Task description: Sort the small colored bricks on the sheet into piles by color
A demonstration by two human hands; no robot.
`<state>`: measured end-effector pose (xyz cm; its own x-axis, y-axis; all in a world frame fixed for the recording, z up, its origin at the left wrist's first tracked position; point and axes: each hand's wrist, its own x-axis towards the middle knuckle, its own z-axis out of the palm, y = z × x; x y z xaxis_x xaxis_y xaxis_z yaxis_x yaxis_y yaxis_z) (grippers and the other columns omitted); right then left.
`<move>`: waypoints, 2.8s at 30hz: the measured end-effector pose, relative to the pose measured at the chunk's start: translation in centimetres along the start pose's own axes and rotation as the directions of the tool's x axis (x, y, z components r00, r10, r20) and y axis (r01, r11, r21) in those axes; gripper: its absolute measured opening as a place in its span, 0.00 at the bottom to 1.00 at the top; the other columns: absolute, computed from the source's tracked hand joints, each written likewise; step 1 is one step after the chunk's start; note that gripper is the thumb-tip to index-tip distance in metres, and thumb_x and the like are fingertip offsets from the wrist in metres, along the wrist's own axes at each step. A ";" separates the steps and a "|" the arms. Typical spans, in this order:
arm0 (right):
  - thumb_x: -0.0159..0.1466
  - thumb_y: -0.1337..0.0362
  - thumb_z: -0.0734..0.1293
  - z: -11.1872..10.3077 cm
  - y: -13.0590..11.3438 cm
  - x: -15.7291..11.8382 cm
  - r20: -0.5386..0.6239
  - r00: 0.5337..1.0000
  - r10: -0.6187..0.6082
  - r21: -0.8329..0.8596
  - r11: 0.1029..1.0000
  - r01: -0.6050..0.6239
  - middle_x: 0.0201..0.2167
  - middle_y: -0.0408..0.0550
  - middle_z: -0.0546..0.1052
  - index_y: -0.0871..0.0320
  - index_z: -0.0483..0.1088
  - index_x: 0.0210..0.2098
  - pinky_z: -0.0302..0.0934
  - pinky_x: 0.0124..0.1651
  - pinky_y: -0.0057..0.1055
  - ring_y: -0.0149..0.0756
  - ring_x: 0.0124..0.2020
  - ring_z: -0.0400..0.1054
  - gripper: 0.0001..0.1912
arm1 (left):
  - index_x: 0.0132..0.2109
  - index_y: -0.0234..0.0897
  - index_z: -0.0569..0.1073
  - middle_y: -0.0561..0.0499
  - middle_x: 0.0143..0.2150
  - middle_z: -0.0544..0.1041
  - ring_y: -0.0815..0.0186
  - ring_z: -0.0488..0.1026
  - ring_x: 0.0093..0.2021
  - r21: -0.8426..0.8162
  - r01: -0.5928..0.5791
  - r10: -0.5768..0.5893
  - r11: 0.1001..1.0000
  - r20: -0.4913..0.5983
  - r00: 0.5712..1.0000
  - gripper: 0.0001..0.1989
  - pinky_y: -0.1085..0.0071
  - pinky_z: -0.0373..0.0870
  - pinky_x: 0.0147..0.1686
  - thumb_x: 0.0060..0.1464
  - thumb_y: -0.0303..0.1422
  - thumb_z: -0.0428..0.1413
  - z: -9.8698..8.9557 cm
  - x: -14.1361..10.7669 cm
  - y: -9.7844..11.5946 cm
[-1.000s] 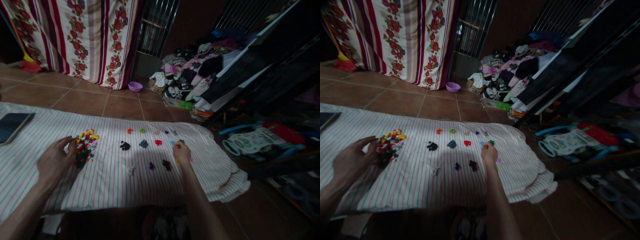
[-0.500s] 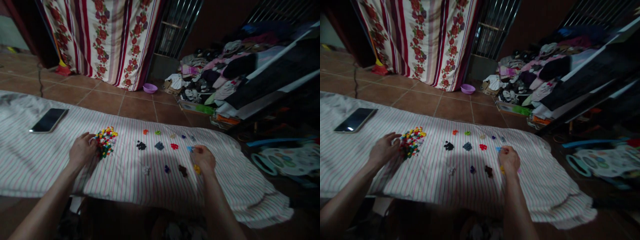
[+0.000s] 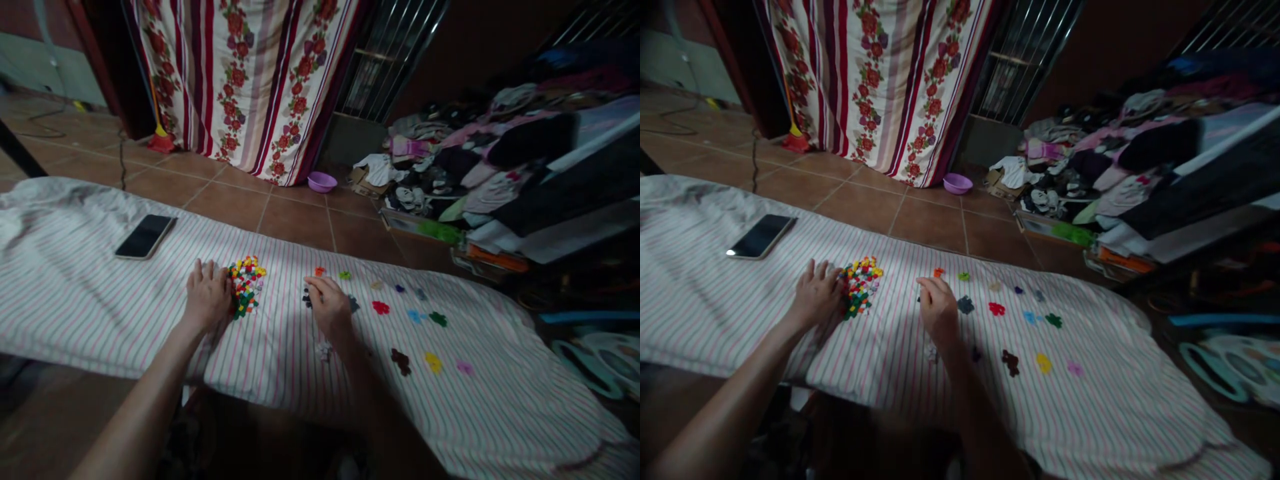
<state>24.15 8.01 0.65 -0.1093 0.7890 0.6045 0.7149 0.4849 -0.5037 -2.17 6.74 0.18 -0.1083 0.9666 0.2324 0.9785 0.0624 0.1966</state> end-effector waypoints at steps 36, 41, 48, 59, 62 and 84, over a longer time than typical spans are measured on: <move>0.63 0.74 0.63 14.9 -8.5 8.8 0.582 0.806 -0.111 -0.145 0.961 0.237 0.34 0.49 0.79 0.55 0.79 0.34 0.58 0.51 0.35 0.39 0.41 0.68 0.13 | 0.59 0.34 0.69 0.36 0.67 0.62 0.44 0.48 0.71 -0.064 0.030 -0.010 0.997 0.299 0.954 0.24 0.46 0.50 0.65 0.62 0.36 0.41 -3.3 0.0 -0.3; 0.63 0.72 0.63 14.1 -8.4 8.4 0.477 0.868 -0.140 -0.062 0.979 0.192 0.39 0.47 0.79 0.54 0.78 0.40 0.61 0.50 0.33 0.37 0.41 0.70 0.13 | 0.59 0.35 0.69 0.36 0.66 0.64 0.45 0.51 0.70 -0.053 0.022 -0.007 0.998 0.256 0.967 0.24 0.45 0.51 0.64 0.61 0.35 0.41 -2.9 -0.1 -0.2; 0.59 0.73 0.62 11.2 -7.2 6.9 0.297 0.954 -0.032 0.153 0.988 -0.015 0.35 0.46 0.75 0.56 0.77 0.37 0.66 0.41 0.28 0.32 0.34 0.70 0.13 | 0.60 0.35 0.68 0.37 0.64 0.66 0.45 0.51 0.70 -0.029 0.009 -0.001 1.000 0.253 0.967 0.24 0.48 0.51 0.65 0.62 0.36 0.41 -2.8 -0.1 0.0; 0.56 0.61 0.66 3.8 -1.9 1.0 0.103 0.957 0.270 0.256 0.923 -0.288 0.37 0.48 0.73 0.57 0.75 0.36 0.70 0.35 0.29 0.31 0.30 0.71 0.10 | 0.62 0.50 0.68 0.41 0.70 0.58 0.42 0.43 0.72 -0.075 -0.092 0.107 0.993 0.226 0.968 0.23 0.45 0.50 0.64 0.63 0.41 0.43 -1.0 -0.5 1.4; 0.55 0.57 0.68 1.9 -0.5 -0.1 0.042 0.939 0.341 0.310 0.889 -0.337 0.37 0.49 0.74 0.57 0.74 0.32 0.71 0.36 0.33 0.34 0.31 0.72 0.10 | 0.60 0.51 0.70 0.42 0.70 0.58 0.42 0.44 0.72 -0.066 -0.106 0.119 0.992 0.229 0.966 0.22 0.44 0.51 0.64 0.62 0.41 0.44 -1.2 -0.5 1.9; 0.48 0.55 0.72 -1.3 2.0 -2.1 0.211 0.749 0.629 0.578 0.538 -0.614 0.23 0.45 0.78 0.57 0.74 0.31 0.69 0.31 0.31 0.37 0.29 0.76 0.14 | 0.53 0.42 0.75 0.39 0.63 0.67 0.42 0.51 0.69 0.035 -0.164 0.162 0.986 0.056 0.985 0.20 0.44 0.60 0.60 0.60 0.39 0.45 0.3 -0.3 2.2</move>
<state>26.74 6.80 -0.81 0.2221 0.9750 0.0059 0.0522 -0.0058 -0.9986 0.11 6.68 0.22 0.0613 0.9762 0.2079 0.9885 -0.0882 0.1225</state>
